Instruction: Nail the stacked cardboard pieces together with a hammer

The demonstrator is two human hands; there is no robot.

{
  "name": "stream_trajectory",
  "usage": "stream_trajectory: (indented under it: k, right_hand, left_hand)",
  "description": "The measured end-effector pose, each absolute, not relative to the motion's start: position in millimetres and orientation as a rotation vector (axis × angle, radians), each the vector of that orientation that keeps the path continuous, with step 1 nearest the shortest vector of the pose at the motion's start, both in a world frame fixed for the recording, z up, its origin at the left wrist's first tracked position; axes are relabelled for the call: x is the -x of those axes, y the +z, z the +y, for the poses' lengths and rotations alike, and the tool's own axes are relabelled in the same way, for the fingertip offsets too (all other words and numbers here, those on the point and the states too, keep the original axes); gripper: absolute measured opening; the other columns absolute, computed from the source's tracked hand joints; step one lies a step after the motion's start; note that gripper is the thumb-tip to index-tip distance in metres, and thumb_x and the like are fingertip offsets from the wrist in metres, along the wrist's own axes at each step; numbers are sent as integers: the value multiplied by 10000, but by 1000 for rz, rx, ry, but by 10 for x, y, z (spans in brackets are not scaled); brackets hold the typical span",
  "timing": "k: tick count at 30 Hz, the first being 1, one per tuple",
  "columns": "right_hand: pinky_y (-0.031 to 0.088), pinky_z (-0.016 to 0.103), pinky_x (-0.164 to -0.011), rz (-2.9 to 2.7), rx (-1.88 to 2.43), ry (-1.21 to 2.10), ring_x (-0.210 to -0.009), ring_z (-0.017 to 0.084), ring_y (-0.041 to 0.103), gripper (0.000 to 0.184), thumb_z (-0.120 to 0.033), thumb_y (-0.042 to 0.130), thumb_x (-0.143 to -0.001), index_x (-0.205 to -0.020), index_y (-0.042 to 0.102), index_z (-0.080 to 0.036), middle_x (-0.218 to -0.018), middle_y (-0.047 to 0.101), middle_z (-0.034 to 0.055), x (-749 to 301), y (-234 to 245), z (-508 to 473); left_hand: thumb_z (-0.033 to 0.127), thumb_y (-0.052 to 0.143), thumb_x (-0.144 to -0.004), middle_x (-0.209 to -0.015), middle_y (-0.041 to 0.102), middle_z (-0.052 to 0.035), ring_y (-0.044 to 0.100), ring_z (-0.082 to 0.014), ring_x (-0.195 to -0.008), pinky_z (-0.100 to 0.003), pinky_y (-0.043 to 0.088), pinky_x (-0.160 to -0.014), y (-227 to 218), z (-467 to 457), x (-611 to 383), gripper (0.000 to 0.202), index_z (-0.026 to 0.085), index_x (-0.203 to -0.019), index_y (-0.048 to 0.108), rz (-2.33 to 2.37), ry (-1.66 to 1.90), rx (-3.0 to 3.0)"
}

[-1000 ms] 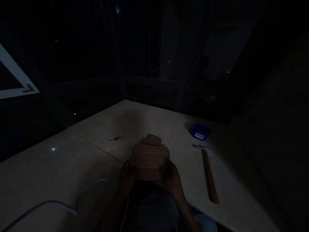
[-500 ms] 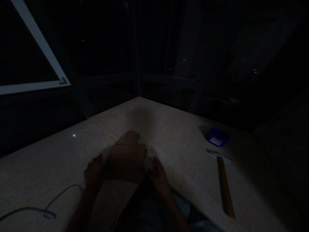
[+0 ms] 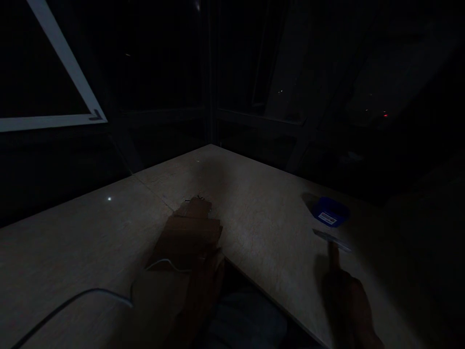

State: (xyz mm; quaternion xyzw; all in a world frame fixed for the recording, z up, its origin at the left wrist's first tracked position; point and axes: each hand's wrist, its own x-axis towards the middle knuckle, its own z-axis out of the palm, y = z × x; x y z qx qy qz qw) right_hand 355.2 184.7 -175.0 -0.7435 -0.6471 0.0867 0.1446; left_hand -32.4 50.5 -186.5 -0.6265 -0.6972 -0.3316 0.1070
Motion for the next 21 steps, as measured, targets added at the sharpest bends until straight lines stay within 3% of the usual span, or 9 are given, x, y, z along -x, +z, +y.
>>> stream_trajectory:
  k: [5,10,13,16,21]
  right_hand:
    - [412,356,-548,-1783,2063,556,-605,268,650,485,-518,448,-866,-949,749,-146,-782,716,177,-3227,-1653,1815]
    - [443,322,-608,-1760,1811,643,-722,267,665,627,-612,441,-824,-1016,720,-84,-894,730,191,-2629,-1648,1827]
    - [467,329,-716,-1913,1651,700,-846,283,667,620,-571,424,-842,-1046,706,-58,-1015,715,205,-2093,-1627,1977]
    - [469,324,-810,-2092,1557,695,-940,272,656,496,-406,383,-928,-1080,689,-47,-1061,700,205,-1488,-1553,2170]
    - [460,252,-798,-2233,1482,704,-942,217,668,275,-242,556,-906,-1073,711,-87,-1074,713,167,-566,-1431,2431]
  left_hand:
    - [285,427,-999,-1307,650,-68,612,-208,-1212,-384,535,-1020,-1821,355,239,365,257,-1304,627,-2168,-1068,1922]
    - [282,453,-960,-1223,696,-46,665,-231,-1121,-385,584,-936,-1873,106,328,357,305,-1232,685,-2271,-1124,1834]
    - [277,454,-942,-1173,711,-52,684,-251,-1070,-394,602,-873,-1856,4,307,357,336,-1185,709,-2297,-1130,1800]
    - [273,435,-936,-1129,720,-44,693,-258,-1030,-412,612,-824,-1773,-64,251,371,390,-1134,726,-2306,-1175,1805]
    - [327,502,-915,-1175,699,-46,667,-282,-1078,-456,616,-842,-1572,-198,175,389,477,-1229,674,-2273,-1213,2152]
